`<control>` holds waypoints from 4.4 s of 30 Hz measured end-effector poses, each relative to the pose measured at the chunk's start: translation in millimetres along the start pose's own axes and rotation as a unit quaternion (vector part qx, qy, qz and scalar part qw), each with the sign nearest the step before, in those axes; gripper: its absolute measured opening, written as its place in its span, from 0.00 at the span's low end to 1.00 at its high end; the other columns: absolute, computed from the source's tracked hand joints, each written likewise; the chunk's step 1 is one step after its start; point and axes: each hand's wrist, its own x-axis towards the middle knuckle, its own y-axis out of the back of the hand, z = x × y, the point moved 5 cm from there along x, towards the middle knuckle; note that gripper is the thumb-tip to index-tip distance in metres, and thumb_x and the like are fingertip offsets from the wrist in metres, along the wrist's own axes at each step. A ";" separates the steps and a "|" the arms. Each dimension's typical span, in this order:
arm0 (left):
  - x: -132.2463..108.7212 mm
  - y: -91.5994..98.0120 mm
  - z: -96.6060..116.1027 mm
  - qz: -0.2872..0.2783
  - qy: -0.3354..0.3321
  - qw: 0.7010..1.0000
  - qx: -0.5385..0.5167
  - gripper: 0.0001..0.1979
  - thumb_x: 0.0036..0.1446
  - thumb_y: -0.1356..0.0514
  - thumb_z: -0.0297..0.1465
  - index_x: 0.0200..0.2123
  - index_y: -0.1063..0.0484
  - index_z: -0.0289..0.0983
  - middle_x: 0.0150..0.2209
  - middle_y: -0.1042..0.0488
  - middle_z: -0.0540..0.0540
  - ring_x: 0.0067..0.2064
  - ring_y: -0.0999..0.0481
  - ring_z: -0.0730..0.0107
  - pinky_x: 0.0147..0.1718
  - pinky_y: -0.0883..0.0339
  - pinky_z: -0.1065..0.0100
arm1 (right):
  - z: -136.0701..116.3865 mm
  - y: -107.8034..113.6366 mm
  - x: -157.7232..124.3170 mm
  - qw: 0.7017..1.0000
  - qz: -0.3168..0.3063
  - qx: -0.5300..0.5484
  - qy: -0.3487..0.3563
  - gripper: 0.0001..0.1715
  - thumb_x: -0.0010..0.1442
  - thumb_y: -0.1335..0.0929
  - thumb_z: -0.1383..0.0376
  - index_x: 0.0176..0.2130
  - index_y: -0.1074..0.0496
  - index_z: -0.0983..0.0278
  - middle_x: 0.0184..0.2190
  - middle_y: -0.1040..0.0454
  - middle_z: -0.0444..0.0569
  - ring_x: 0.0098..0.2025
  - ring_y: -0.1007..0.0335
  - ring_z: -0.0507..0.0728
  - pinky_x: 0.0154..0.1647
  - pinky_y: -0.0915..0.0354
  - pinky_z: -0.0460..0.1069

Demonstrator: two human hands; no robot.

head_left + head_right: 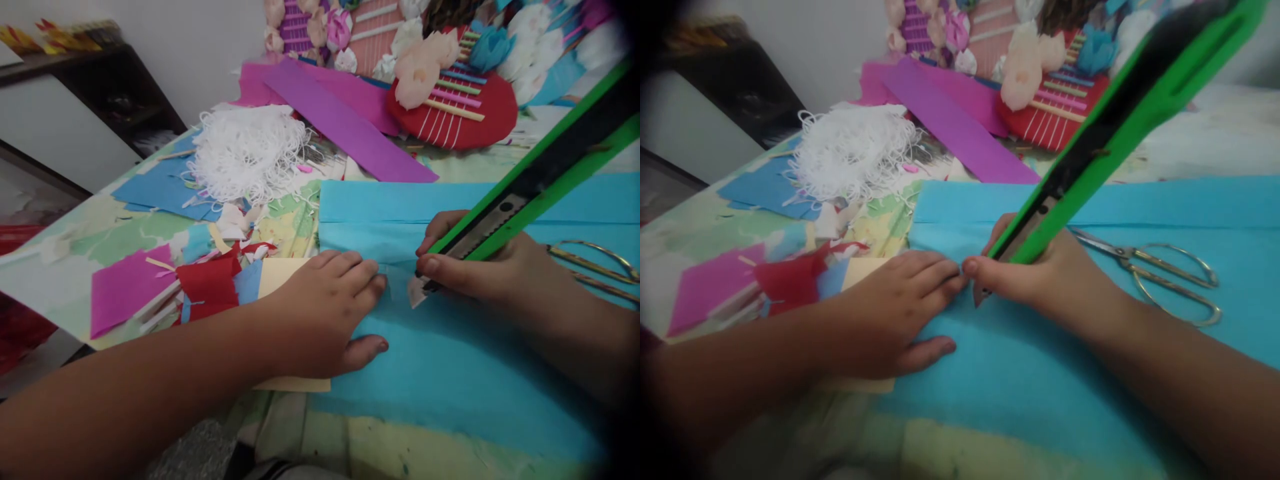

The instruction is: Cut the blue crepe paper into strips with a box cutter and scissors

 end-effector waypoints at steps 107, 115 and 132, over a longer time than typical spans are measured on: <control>-0.2 3.0 -1.4 -0.010 -0.009 1.000 0.016 0.29 0.57 0.50 0.46 0.55 0.39 0.31 0.52 0.36 0.35 0.52 0.38 0.47 0.50 0.44 0.50 | 9.3 -8.8 -6.8 0.996 0.083 0.022 0.014 0.12 0.55 0.36 0.56 0.25 0.35 0.60 0.20 0.32 0.42 0.27 0.33 0.53 0.28 0.38 0.48; -0.3 2.6 -1.0 -0.017 -0.006 1.000 0.015 0.30 0.57 0.51 0.46 0.55 0.39 0.29 0.51 0.36 0.34 0.52 0.39 0.46 0.50 0.45 0.50 | 6.2 -5.2 -3.9 0.998 0.064 -0.015 -0.013 0.11 0.48 0.31 0.58 0.24 0.35 0.61 0.14 0.34 0.39 0.13 0.44 0.47 0.13 0.49 0.45; -1.2 2.9 -0.2 -0.011 -0.003 1.000 0.013 0.30 0.57 0.51 0.46 0.54 0.38 0.29 0.52 0.36 0.34 0.53 0.39 0.46 0.51 0.45 0.51 | 0.6 -9.4 -4.2 0.995 0.055 -0.074 0.027 0.18 0.48 0.32 0.54 0.19 0.38 0.62 0.12 0.40 0.38 0.16 0.45 0.47 0.18 0.45 0.45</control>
